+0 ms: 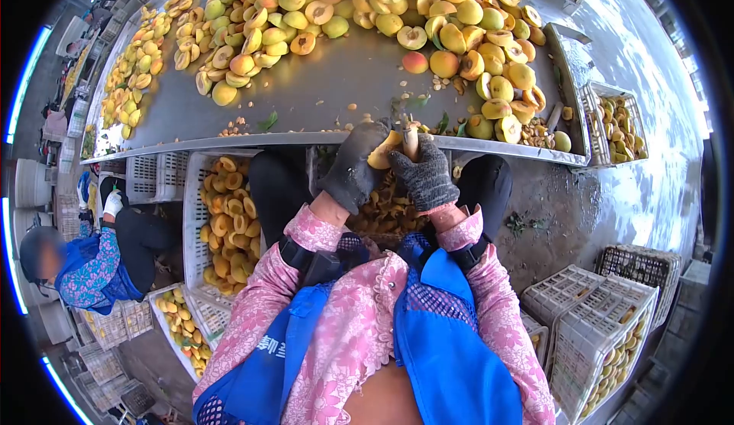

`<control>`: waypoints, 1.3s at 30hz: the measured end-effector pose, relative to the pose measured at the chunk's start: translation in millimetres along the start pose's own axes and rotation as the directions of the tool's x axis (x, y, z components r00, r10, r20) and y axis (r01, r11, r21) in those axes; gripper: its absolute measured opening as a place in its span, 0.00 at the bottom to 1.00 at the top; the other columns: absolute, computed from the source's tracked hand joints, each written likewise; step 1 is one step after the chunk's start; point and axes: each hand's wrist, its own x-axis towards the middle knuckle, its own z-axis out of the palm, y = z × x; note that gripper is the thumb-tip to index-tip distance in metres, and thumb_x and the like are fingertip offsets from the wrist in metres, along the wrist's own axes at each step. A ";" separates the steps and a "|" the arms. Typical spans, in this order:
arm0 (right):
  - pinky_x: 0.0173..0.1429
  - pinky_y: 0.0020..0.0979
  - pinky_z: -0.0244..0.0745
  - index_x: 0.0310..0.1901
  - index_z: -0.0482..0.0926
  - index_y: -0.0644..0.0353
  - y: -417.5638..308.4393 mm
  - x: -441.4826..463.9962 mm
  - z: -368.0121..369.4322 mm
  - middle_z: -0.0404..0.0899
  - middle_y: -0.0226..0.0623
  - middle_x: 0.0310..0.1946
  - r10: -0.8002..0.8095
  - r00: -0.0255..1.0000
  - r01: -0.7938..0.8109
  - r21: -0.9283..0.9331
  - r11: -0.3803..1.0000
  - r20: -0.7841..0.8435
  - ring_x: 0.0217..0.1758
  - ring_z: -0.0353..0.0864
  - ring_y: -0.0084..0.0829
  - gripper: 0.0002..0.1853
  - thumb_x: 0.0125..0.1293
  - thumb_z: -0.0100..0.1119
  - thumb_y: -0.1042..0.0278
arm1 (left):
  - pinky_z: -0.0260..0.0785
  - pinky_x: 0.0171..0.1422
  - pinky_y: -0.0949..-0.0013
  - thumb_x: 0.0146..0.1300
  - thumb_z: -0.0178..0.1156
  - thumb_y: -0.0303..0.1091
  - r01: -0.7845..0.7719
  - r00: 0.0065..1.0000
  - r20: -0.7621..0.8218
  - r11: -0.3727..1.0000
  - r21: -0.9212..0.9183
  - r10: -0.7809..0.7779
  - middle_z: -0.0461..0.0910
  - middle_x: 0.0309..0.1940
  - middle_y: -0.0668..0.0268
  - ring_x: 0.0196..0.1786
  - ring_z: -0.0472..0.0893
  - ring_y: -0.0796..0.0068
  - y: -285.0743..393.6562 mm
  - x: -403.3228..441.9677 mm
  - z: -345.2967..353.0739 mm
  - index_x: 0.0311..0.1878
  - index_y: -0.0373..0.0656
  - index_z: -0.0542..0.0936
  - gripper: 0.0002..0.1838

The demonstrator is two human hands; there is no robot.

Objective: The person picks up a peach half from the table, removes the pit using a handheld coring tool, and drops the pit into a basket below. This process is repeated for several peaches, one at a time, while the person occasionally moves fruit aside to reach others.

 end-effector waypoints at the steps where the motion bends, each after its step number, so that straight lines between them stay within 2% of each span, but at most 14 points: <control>1: 0.35 0.33 0.70 0.36 0.75 0.64 0.2 -1.4 0.4 0.76 0.40 0.25 0.008 1.000 -0.008 0.009 1.000 0.003 0.28 0.76 0.33 0.15 0.50 0.63 0.63 | 0.63 0.59 0.69 0.52 0.58 0.20 0.002 0.999 0.041 0.999 -0.045 0.000 0.73 0.49 0.59 0.54 0.72 0.70 7.9 3.0 0.1 0.53 0.36 0.69 0.23; 6: 0.40 0.40 0.70 0.38 0.73 0.64 -3.7 -2.1 -1.6 0.76 0.50 0.29 0.141 0.983 -0.137 -0.040 0.990 0.122 0.35 0.76 0.49 0.19 0.49 0.63 0.61 | 0.61 0.60 0.67 0.52 0.54 0.21 -0.013 0.997 -0.077 0.980 0.197 0.029 0.72 0.50 0.58 0.54 0.71 0.67 -13.7 -14.0 13.2 0.53 0.36 0.69 0.22; 10: 0.39 0.33 0.71 0.39 0.75 0.62 9.1 -1.5 10.1 0.77 0.43 0.30 -0.014 0.988 0.017 -0.015 1.000 0.151 0.34 0.78 0.38 0.17 0.46 0.64 0.67 | 0.66 0.52 0.68 0.56 0.48 0.24 -0.007 0.982 -0.182 0.965 0.262 0.057 0.75 0.44 0.59 0.46 0.75 0.67 11.3 -10.8 16.6 0.50 0.37 0.72 0.17; 13: 0.44 0.32 0.71 0.42 0.73 0.62 -3.2 -10.1 6.5 0.77 0.43 0.35 -0.174 0.954 0.162 0.070 0.984 0.242 0.40 0.77 0.38 0.19 0.47 0.64 0.70 | 0.66 0.50 0.71 0.58 0.47 0.26 0.106 0.975 -0.213 0.974 0.199 -0.063 0.75 0.43 0.61 0.45 0.75 0.70 -19.4 -23.2 23.9 0.49 0.37 0.72 0.15; 14: 0.44 0.32 0.71 0.43 0.73 0.62 -6.4 -11.9 4.9 0.77 0.43 0.35 -0.133 0.954 0.111 0.098 0.989 0.269 0.39 0.77 0.37 0.19 0.48 0.64 0.69 | 0.65 0.54 0.67 0.60 0.45 0.29 0.215 0.932 -0.228 0.937 -0.274 -0.281 0.74 0.45 0.59 0.48 0.74 0.67 -28.0 -24.1 24.0 0.50 0.37 0.71 0.15; 16: 0.43 0.31 0.71 0.44 0.72 0.62 -12.4 -20.6 2.2 0.76 0.42 0.36 -0.056 0.943 0.007 0.147 0.989 0.328 0.38 0.77 0.35 0.19 0.51 0.64 0.68 | 0.61 0.62 0.61 0.65 0.42 0.37 0.232 0.799 0.027 0.267 -0.936 -0.600 0.73 0.49 0.55 0.54 0.71 0.62 -20.0 -15.1 17.7 0.53 0.39 0.70 0.18; 17: 0.42 0.31 0.71 0.46 0.69 0.62 -13.9 -23.9 -4.4 0.76 0.41 0.35 -0.043 0.933 -0.013 0.151 0.988 0.358 0.37 0.76 0.31 0.19 0.54 0.62 0.67 | 0.63 0.61 0.59 0.67 0.40 0.42 0.234 0.838 -0.061 0.458 -0.857 -0.542 0.72 0.49 0.52 0.53 0.71 0.60 -12.0 -15.4 15.1 0.54 0.37 0.68 0.20; 22: 0.40 0.40 0.69 0.45 0.65 0.64 0.7 -39.7 -5.9 0.74 0.52 0.34 -0.003 0.934 -0.037 0.106 0.994 0.357 0.39 0.74 0.51 0.19 0.55 0.58 0.66 | 0.61 0.61 0.50 0.67 0.40 0.44 0.122 0.824 -0.067 0.292 -0.948 -0.563 0.69 0.52 0.50 0.54 0.70 0.54 14.9 -7.6 9.1 0.54 0.33 0.65 0.23; 27: 0.38 0.41 0.68 0.45 0.64 0.64 2.2 -42.0 -7.4 0.72 0.53 0.32 -0.043 0.926 0.001 0.111 0.994 0.376 0.37 0.73 0.53 0.18 0.55 0.56 0.67 | 0.62 0.61 0.53 0.67 0.40 0.44 0.060 0.821 0.161 -0.199 -0.978 -0.547 0.69 0.52 0.50 0.54 0.71 0.55 16.9 -8.2 6.6 0.55 0.33 0.65 0.24; 29: 0.38 0.41 0.68 0.45 0.64 0.64 1.3 -42.1 -7.3 0.71 0.52 0.30 -0.081 0.927 0.063 0.060 0.996 0.366 0.36 0.73 0.53 0.18 0.55 0.56 0.68 | 0.64 0.60 0.56 0.68 0.39 0.41 0.066 0.844 0.075 -0.036 -0.997 -0.531 0.70 0.50 0.51 0.53 0.72 0.58 27.1 -8.2 6.4 0.55 0.32 0.65 0.22; 31: 0.37 0.41 0.67 0.45 0.64 0.63 -0.1 -43.3 -7.6 0.71 0.52 0.30 -0.094 0.926 0.094 0.017 0.995 0.367 0.36 0.73 0.53 0.17 0.55 0.55 0.69 | 0.66 0.59 0.59 0.68 0.39 0.39 0.123 0.867 -0.043 0.298 -0.947 -0.496 0.71 0.48 0.52 0.51 0.73 0.61 25.4 -9.7 9.9 0.53 0.31 0.66 0.20; 33: 0.36 0.41 0.67 0.45 0.64 0.63 -3.0 -44.4 -7.2 0.70 0.52 0.30 -0.082 0.922 0.095 -0.018 0.995 0.377 0.35 0.72 0.53 0.16 0.56 0.53 0.70 | 0.68 0.58 0.63 0.68 0.39 0.35 0.202 0.902 -0.164 0.725 -0.659 -0.400 0.73 0.46 0.54 0.49 0.74 0.64 10.8 -11.9 14.9 0.52 0.31 0.68 0.18; 36: 0.43 0.37 0.69 0.48 0.64 0.62 -6.2 -42.9 -4.3 0.73 0.48 0.35 -0.028 0.912 0.074 -0.096 0.993 0.409 0.40 0.74 0.47 0.18 0.55 0.55 0.74 | 0.68 0.57 0.65 0.69 0.38 0.33 0.121 0.862 0.105 0.001 -0.993 -0.495 0.74 0.44 0.55 0.47 0.75 0.68 0.2 -13.9 17.1 0.50 0.30 0.69 0.16; 39: 0.41 0.37 0.69 0.50 0.61 0.62 -9.0 -40.1 -1.0 0.72 0.51 0.36 -0.290 0.889 0.350 -0.118 0.929 0.354 0.39 0.73 0.48 0.21 0.55 0.53 0.73 | 0.69 0.56 0.66 0.68 0.39 0.35 0.123 0.856 -0.055 0.306 -0.944 -0.515 0.74 0.44 0.57 0.47 0.75 0.70 -6.5 -18.7 22.8 0.51 0.31 0.69 0.17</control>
